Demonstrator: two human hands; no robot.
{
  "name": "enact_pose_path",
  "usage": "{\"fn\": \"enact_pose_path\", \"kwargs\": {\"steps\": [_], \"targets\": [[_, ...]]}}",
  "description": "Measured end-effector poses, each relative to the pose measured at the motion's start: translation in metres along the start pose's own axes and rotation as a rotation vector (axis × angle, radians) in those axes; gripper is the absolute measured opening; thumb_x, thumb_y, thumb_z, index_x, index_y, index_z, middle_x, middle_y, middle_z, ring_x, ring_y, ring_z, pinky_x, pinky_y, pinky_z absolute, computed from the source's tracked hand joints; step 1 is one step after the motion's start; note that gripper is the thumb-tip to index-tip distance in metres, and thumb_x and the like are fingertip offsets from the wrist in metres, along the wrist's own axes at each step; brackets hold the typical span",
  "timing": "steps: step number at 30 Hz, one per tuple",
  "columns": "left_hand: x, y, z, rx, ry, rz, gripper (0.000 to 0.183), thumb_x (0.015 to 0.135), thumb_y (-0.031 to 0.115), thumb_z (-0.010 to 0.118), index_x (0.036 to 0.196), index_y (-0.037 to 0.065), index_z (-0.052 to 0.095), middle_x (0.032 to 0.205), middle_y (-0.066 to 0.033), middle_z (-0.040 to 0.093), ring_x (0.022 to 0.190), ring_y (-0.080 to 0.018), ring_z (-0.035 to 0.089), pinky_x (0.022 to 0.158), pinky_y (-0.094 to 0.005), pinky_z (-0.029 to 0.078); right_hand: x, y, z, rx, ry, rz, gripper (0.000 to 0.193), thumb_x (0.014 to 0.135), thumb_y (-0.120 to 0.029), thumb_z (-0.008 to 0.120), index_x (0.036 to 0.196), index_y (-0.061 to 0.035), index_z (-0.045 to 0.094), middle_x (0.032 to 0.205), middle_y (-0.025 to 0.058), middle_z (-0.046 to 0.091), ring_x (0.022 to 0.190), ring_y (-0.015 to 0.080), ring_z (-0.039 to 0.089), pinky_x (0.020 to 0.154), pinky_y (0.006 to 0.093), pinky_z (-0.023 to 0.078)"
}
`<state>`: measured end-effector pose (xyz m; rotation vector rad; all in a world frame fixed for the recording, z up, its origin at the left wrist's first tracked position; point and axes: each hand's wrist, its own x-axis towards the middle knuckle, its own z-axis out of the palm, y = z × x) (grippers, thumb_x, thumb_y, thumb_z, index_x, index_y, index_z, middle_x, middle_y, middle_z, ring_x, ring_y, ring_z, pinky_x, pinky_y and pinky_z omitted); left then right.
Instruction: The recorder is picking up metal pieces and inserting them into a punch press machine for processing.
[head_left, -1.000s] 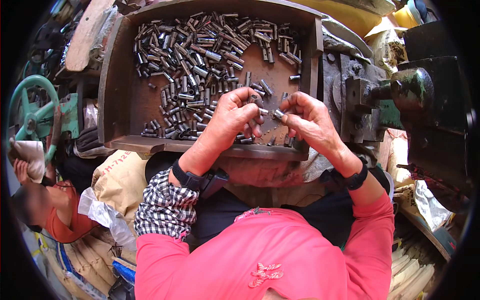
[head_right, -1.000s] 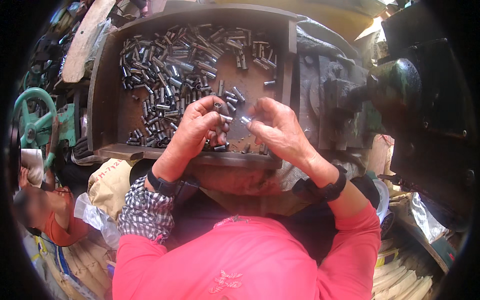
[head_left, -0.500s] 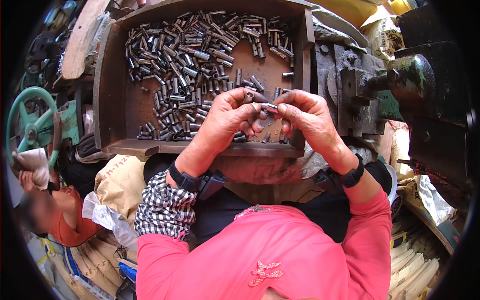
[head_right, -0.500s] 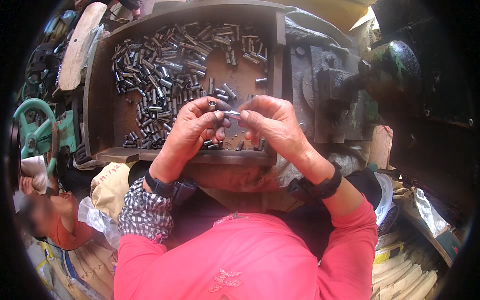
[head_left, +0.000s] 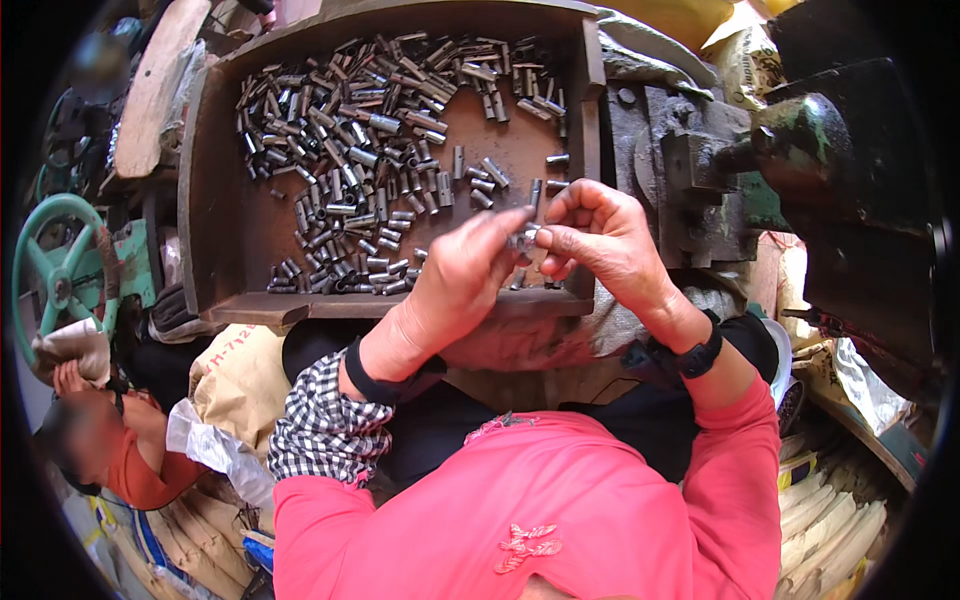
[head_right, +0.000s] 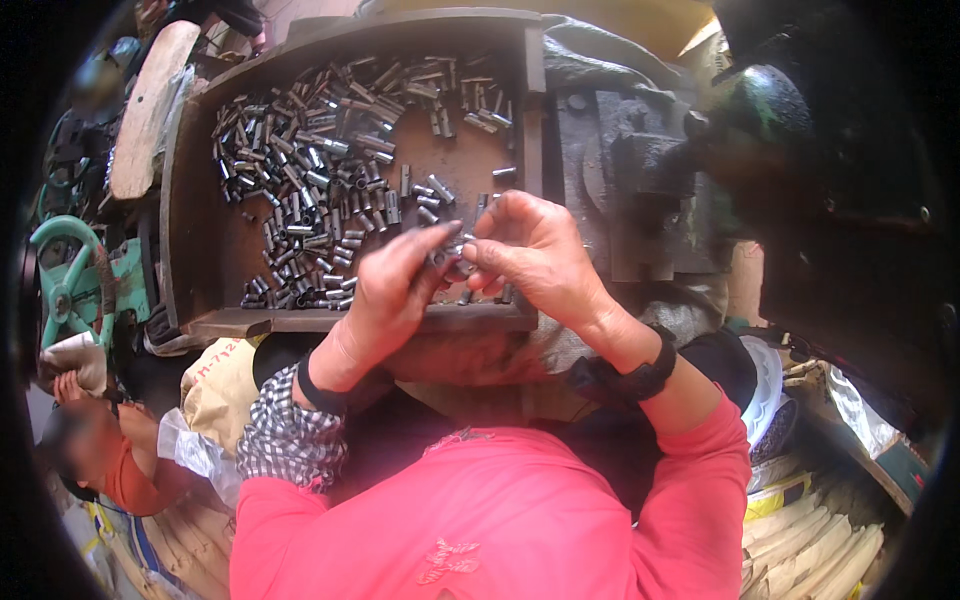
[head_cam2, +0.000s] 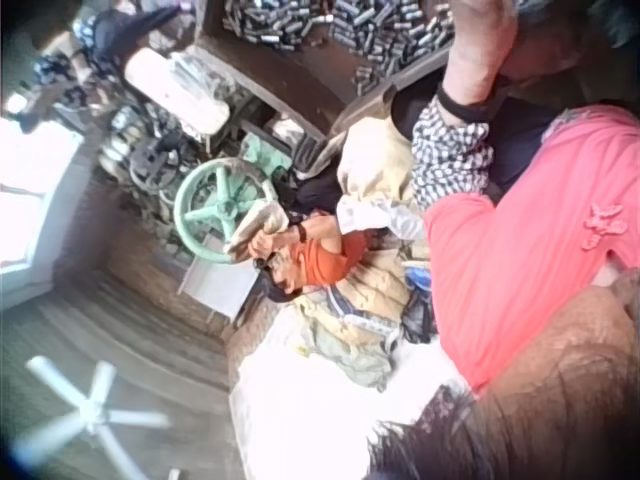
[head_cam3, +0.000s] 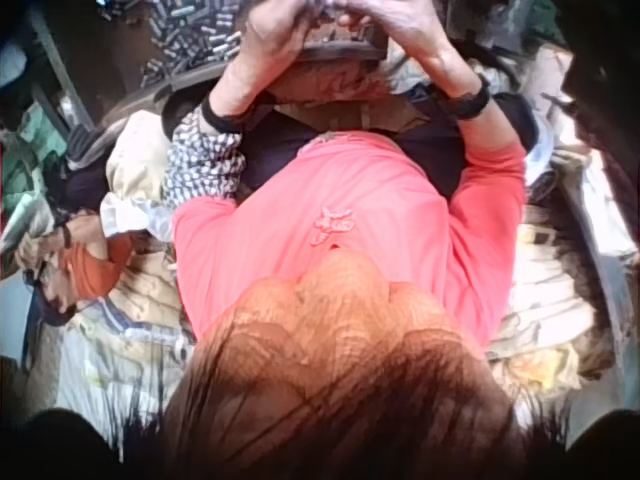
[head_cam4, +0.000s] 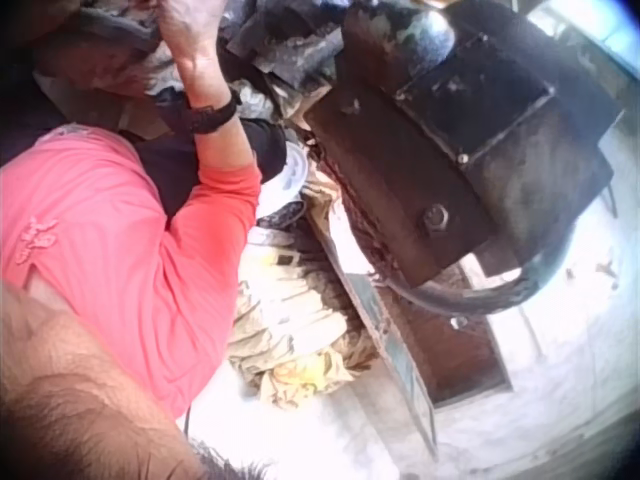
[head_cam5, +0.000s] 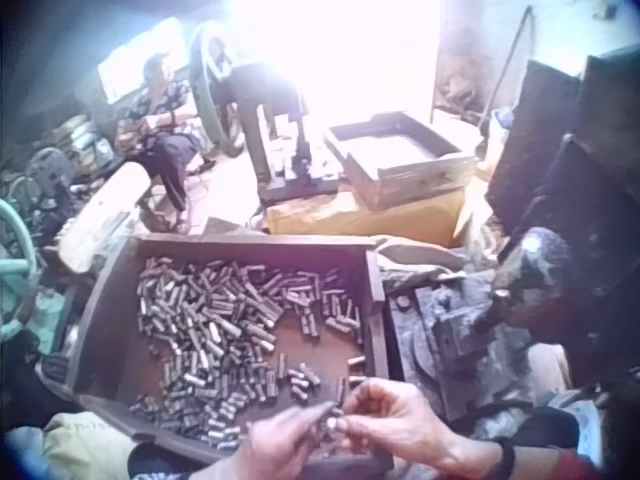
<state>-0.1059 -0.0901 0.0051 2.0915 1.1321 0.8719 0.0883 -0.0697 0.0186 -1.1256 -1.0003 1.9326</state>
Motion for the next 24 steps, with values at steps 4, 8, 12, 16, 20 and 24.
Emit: {"fn": "enact_pose_path", "kwargs": {"steps": [4, 8, 12, 16, 20, 24], "targets": [[0.001, 0.016, -0.001, -0.820, -0.199, -0.429, 0.029, 0.089, 0.005, 0.056, 0.116, -0.002, 0.051, 0.089, -0.0095, 0.063, 0.067, -0.0128, 0.064, 0.058, -0.0254, 0.053, 0.000, -0.012, -0.026, 0.201, -0.266, 0.356, 0.015, 0.082, -0.008, 0.066, 0.087, -0.0023, 0.053, 0.073, 0.0088, 0.063, 0.060, 0.0129, 0.064, 0.049, 0.0223, 0.051], [0.008, 0.007, -0.002, -1.050, -0.186, -0.682, 0.023, 0.088, 0.010, 0.059, 0.108, 0.000, 0.054, 0.085, -0.0071, 0.064, 0.065, -0.0126, 0.064, 0.055, -0.0213, 0.052, -0.002, -0.010, -0.019, 0.039, -0.204, 0.113, 0.012, 0.082, -0.006, 0.063, 0.088, -0.0004, 0.054, 0.070, 0.0079, 0.063, 0.058, 0.0134, 0.064, 0.045, 0.0229, 0.049], [0.015, 0.011, 0.002, -1.083, -0.206, -0.739, 0.018, 0.087, 0.010, 0.061, 0.101, -0.001, 0.058, 0.081, -0.0087, 0.065, 0.064, -0.0138, 0.064, 0.052, -0.0204, 0.050, -0.014, -0.015, -0.021, -0.185, -0.107, -0.052, 0.015, 0.083, -0.008, 0.064, 0.086, 0.0023, 0.054, 0.069, 0.0084, 0.062, 0.056, 0.0129, 0.063, 0.046, 0.0240, 0.049], [0.027, 0.021, 0.011, -1.084, -0.154, -0.740, 0.019, 0.086, 0.010, 0.062, 0.101, -0.002, 0.059, 0.079, -0.0082, 0.063, 0.060, -0.0124, 0.061, 0.052, -0.0201, 0.049, -0.089, -0.055, -0.024, -1.209, 0.126, -0.812, 0.031, 0.076, -0.015, 0.071, 0.097, 0.0000, 0.054, 0.078, 0.0147, 0.057, 0.059, 0.0255, 0.059, 0.048, 0.0330, 0.045], [0.050, 0.037, 0.015, -1.034, -0.074, -0.658, 0.021, 0.086, 0.010, 0.061, 0.102, -0.003, 0.059, 0.075, -0.0042, 0.058, 0.057, -0.0083, 0.053, 0.052, -0.0187, 0.044, -0.225, -0.105, -0.044, -1.247, 0.398, -0.974, 0.021, 0.082, -0.009, 0.062, 0.102, -0.0039, 0.056, 0.089, 0.0115, 0.062, 0.074, 0.0227, 0.060, 0.063, 0.0318, 0.048], [0.091, 0.041, 0.046, -0.962, -0.083, -0.586, 0.021, 0.085, 0.013, 0.064, 0.101, -0.001, 0.060, 0.075, -0.0028, 0.060, 0.059, -0.0082, 0.057, 0.051, -0.0191, 0.045, -0.270, -0.123, -0.097, -0.831, 1.469, -1.358, 0.031, 0.090, -0.002, 0.045, 0.117, 0.0127, 0.043, 0.110, 0.0234, 0.054, 0.101, 0.0318, 0.055, 0.091, 0.0364, 0.044]]}}
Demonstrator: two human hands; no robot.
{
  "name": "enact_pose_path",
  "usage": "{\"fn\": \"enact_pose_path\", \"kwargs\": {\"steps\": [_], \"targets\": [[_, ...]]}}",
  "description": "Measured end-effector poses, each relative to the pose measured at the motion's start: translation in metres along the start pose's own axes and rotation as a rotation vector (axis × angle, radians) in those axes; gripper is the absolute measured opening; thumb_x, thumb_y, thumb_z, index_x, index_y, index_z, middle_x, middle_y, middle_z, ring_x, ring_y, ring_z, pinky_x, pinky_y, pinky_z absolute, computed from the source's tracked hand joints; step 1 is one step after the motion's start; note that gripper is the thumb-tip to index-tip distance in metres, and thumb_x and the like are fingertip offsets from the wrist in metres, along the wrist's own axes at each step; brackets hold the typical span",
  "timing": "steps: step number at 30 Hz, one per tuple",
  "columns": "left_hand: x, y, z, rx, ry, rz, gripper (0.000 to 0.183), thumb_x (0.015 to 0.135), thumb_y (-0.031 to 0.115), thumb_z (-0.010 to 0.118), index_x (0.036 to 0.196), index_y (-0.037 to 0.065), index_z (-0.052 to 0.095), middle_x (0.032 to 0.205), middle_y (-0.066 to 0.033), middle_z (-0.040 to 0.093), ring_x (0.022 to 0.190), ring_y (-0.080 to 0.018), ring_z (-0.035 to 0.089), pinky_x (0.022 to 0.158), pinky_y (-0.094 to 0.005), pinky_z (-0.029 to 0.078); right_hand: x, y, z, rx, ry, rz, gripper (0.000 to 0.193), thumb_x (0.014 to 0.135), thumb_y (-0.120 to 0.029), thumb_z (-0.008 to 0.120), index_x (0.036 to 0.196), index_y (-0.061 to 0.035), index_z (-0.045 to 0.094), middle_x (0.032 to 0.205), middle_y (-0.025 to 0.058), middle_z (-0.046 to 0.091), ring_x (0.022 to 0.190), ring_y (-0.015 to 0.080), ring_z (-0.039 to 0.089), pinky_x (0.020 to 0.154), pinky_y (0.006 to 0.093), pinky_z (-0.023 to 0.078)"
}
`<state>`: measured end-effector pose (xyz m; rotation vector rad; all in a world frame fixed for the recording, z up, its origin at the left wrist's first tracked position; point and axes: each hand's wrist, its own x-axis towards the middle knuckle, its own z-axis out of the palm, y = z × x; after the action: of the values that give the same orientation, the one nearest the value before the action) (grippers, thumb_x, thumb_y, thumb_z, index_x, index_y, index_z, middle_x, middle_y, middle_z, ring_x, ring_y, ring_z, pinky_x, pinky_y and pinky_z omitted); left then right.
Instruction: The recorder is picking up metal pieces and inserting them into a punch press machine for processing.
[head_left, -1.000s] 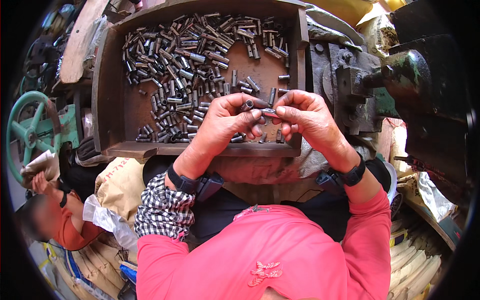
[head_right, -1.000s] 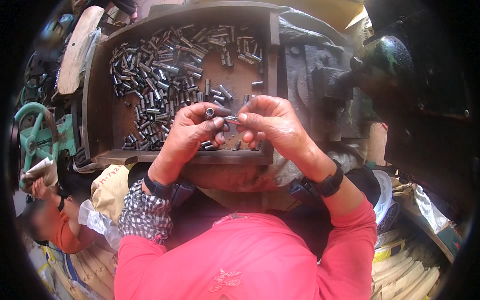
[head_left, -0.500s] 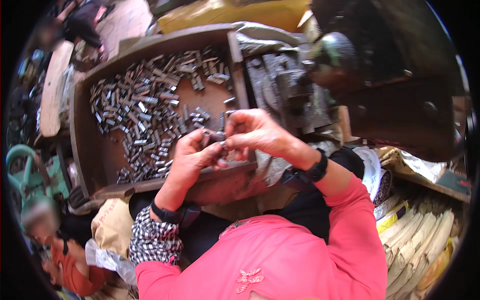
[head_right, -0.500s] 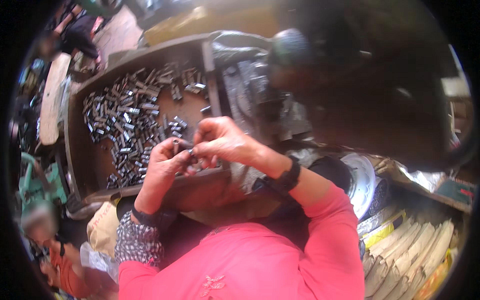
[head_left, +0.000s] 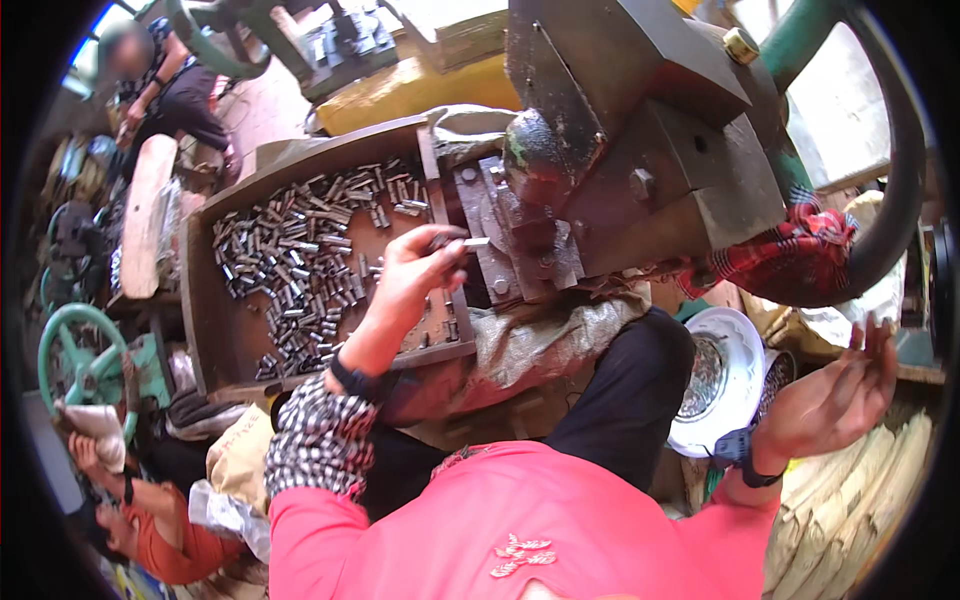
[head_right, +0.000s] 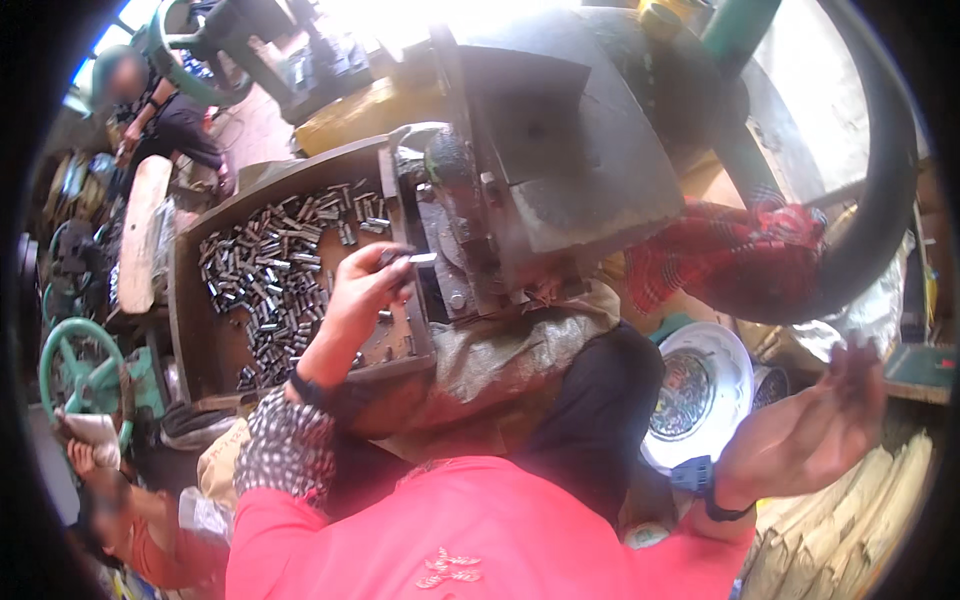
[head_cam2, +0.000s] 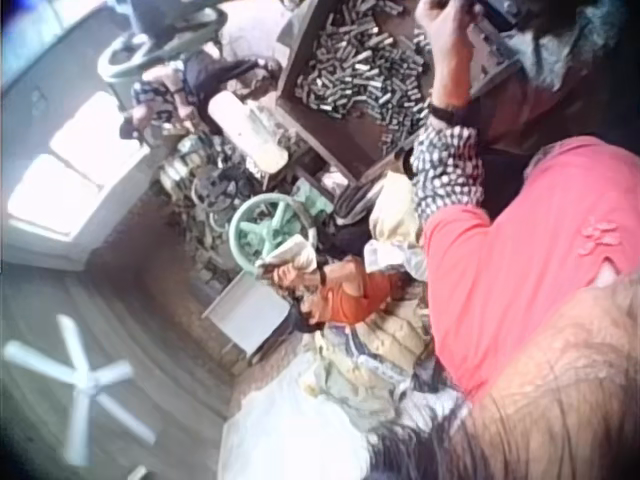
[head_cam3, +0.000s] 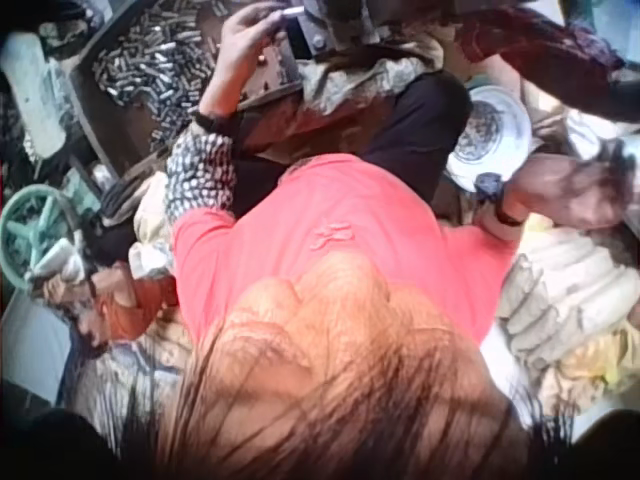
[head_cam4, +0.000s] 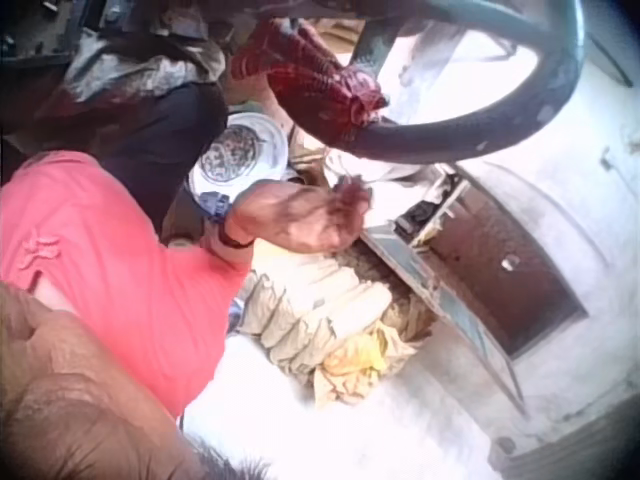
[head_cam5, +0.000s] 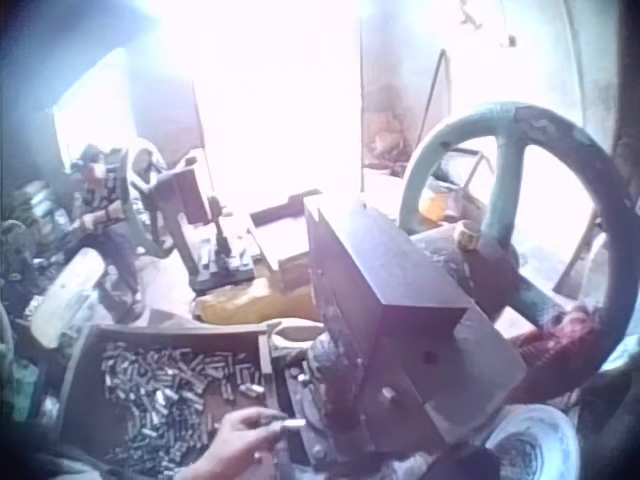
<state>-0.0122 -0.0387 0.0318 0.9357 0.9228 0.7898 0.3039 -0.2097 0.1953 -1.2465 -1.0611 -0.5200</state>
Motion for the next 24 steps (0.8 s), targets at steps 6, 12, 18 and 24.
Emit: {"fn": "enact_pose_path", "kwargs": {"steps": [6, 12, 18, 24], "targets": [[0.043, -0.015, 0.014, 0.005, 0.143, 0.008, 0.012, 0.086, 0.009, 0.062, 0.095, 0.001, 0.058, 0.078, -0.0042, 0.062, 0.063, -0.0100, 0.062, 0.052, -0.0182, 0.050, -0.028, 0.107, -0.013, -0.205, -0.222, 0.077, 0.047, 0.089, -0.033, 0.053, 0.115, 0.0059, 0.052, 0.116, 0.0186, 0.053, 0.106, 0.0289, 0.055, 0.093, 0.0396, 0.041], [0.055, -0.019, 0.007, 0.084, 0.153, 0.021, 0.011, 0.086, 0.011, 0.061, 0.093, 0.002, 0.058, 0.079, -0.0047, 0.063, 0.063, -0.0111, 0.063, 0.052, -0.0197, 0.050, -0.028, 0.098, 0.019, 0.270, -0.214, 0.429, 0.076, 0.083, -0.045, 0.061, 0.137, -0.0015, 0.029, 0.133, 0.0130, 0.041, 0.119, 0.0252, 0.045, 0.100, 0.0388, 0.038], [0.055, -0.019, 0.002, 0.083, 0.061, -0.024, 0.012, 0.085, 0.012, 0.061, 0.091, 0.002, 0.055, 0.078, -0.0076, 0.063, 0.062, -0.0131, 0.063, 0.051, -0.0210, 0.050, 0.009, 0.057, 0.030, 0.111, -0.193, 0.538, 0.041, 0.095, -0.018, 0.040, 0.133, -0.0024, 0.040, 0.129, 0.0086, 0.046, 0.118, 0.0174, 0.046, 0.101, 0.0327, 0.034], [0.046, -0.018, 0.001, -0.050, -0.047, -0.091, 0.012, 0.085, 0.012, 0.061, 0.090, 0.003, 0.055, 0.079, -0.0091, 0.064, 0.062, -0.0140, 0.063, 0.051, -0.0200, 0.050, 0.086, 0.023, 0.056, 0.202, -0.674, 0.401, 0.042, 0.093, -0.021, 0.041, 0.127, 0.0048, 0.044, 0.130, 0.0142, 0.044, 0.118, 0.0214, 0.045, 0.100, 0.0346, 0.033]]}}
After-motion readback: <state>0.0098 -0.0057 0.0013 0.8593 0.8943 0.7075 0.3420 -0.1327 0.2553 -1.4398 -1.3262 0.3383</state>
